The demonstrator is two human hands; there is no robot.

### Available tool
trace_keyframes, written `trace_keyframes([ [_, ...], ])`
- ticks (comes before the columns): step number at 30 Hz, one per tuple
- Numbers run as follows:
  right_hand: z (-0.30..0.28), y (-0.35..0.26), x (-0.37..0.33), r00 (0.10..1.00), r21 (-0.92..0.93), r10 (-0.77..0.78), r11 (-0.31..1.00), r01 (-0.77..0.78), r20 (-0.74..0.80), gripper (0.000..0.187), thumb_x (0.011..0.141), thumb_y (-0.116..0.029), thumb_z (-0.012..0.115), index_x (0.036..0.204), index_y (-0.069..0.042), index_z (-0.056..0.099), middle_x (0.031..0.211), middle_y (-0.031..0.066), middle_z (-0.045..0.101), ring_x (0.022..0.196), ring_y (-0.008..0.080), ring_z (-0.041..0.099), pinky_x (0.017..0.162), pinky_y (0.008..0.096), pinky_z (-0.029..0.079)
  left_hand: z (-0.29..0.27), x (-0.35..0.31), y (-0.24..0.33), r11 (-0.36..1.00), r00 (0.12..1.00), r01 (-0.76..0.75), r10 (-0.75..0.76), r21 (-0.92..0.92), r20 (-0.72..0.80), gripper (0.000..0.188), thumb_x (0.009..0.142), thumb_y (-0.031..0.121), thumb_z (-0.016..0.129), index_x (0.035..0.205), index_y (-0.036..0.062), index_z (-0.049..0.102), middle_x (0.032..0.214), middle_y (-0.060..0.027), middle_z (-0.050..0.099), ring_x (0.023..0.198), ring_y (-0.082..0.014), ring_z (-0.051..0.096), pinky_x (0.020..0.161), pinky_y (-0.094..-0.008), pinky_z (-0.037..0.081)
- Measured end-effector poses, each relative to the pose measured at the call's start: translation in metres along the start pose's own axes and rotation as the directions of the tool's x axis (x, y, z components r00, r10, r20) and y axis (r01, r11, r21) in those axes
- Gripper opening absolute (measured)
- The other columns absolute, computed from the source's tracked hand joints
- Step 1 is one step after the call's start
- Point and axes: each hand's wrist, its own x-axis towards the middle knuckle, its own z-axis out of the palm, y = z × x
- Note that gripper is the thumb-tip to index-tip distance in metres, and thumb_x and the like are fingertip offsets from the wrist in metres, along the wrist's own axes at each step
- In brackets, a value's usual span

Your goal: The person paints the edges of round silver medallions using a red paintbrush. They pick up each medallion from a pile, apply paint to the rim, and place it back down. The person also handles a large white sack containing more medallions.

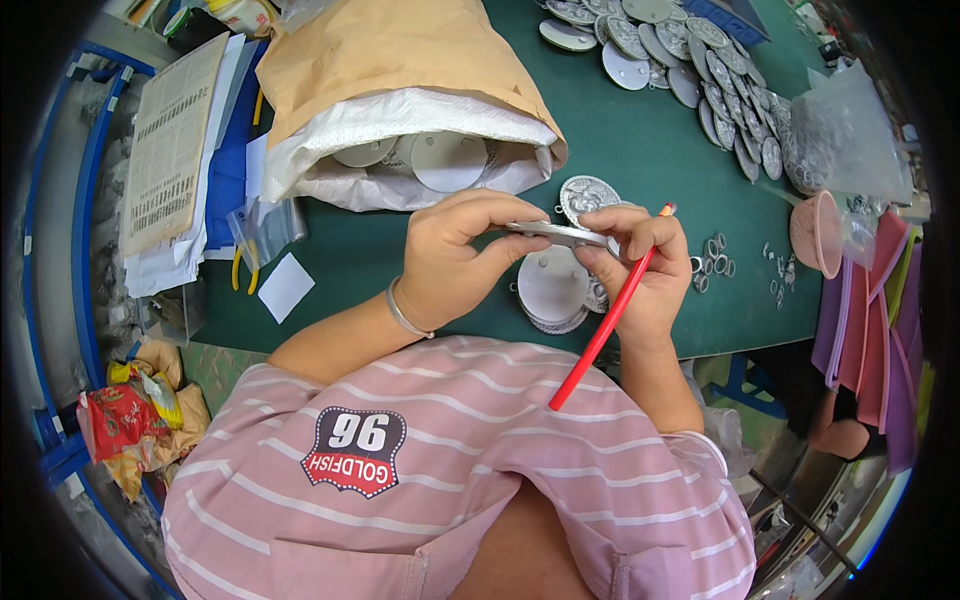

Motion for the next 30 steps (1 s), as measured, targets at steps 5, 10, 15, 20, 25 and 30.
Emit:
trace_keyframes([
  [5, 0.002, -0.002, 0.002, 0.998, -0.007, -0.038, 0.999, 0.038, 0.049, 0.036, 0.068, 0.011, 0.068, 0.075, -0.008, 0.039, 0.093, 0.0162, 0.064, 0.086, 0.0179, 0.058, 0.077, 0.0297, 0.046, -0.003, 0.002, 0.003, 0.962, 0.986, -0.16, 0.164, 0.221, 0.003, 0.025, 0.068, -0.009, 0.069, 0.091, -0.0014, 0.065, 0.088, -0.0124, 0.067, 0.081, -0.0191, 0.065, 0.069, -0.0267, 0.052],
  [10, -0.001, -0.001, 0.002, 0.995, 0.04, -0.008, 0.999, 0.004, 0.102, 0.034, 0.068, 0.011, 0.066, 0.075, -0.007, 0.039, 0.099, 0.0181, 0.063, 0.088, 0.0186, 0.057, 0.08, 0.0304, 0.046, -0.004, 0.002, 0.004, 0.936, 0.972, -0.231, 0.236, 0.266, 0.012, 0.028, 0.066, -0.008, 0.07, 0.092, 0.0008, 0.065, 0.09, -0.0117, 0.067, 0.082, -0.0206, 0.065, 0.071, -0.0272, 0.052],
  [15, 0.003, -0.001, 0.005, 0.988, 0.16, 0.12, 0.978, -0.134, 0.098, 0.034, 0.071, 0.007, 0.066, 0.085, -0.006, 0.038, 0.114, 0.0226, 0.055, 0.097, 0.0201, 0.056, 0.085, 0.0315, 0.045, -0.005, 0.004, 0.008, 0.937, 0.966, -0.256, 0.258, 0.239, 0.024, 0.03, 0.066, -0.01, 0.069, 0.094, 0.0008, 0.065, 0.092, -0.0128, 0.067, 0.085, -0.0222, 0.065, 0.073, -0.0275, 0.052],
  [20, 0.003, -0.006, 0.005, 0.929, 0.386, 0.326, 0.846, -0.369, 0.174, 0.028, 0.083, -0.011, 0.063, 0.095, -0.004, 0.039, 0.117, 0.0245, 0.053, 0.1, 0.0194, 0.056, 0.086, 0.0308, 0.045, -0.007, 0.004, 0.007, 0.938, 0.963, -0.262, 0.27, 0.227, -0.004, 0.031, 0.065, -0.011, 0.069, 0.094, 0.0, 0.065, 0.094, -0.0144, 0.066, 0.087, -0.0237, 0.065, 0.074, -0.028, 0.052],
  [25, 0.004, -0.01, 0.007, 0.924, 0.249, 0.362, 0.913, -0.324, -0.124, 0.029, 0.096, -0.029, 0.04, 0.1, -0.001, 0.046, 0.096, 0.0181, 0.06, 0.081, 0.0137, 0.057, 0.068, 0.0234, 0.046, -0.005, 0.007, 0.003, 0.879, 0.92, -0.369, 0.391, 0.304, -0.014, 0.031, 0.06, -0.014, 0.068, 0.087, 0.0002, 0.065, 0.089, -0.0122, 0.065, 0.079, -0.0225, 0.065, 0.065, -0.0276, 0.053],
  [30, 0.007, -0.017, -0.004, 0.976, 0.051, -0.129, 0.989, 0.14, -0.175, 0.02, 0.094, -0.017, 0.043, 0.094, 0.003, 0.049, 0.077, 0.0137, 0.057, 0.061, 0.0129, 0.052, 0.055, 0.0227, 0.043, -0.004, 0.001, 0.001, 0.889, 0.937, -0.327, 0.35, 0.321, -0.013, 0.03, 0.064, -0.01, 0.071, 0.092, -0.0008, 0.063, 0.09, -0.0143, 0.065, 0.084, -0.0219, 0.065, 0.072, -0.027, 0.052],
])
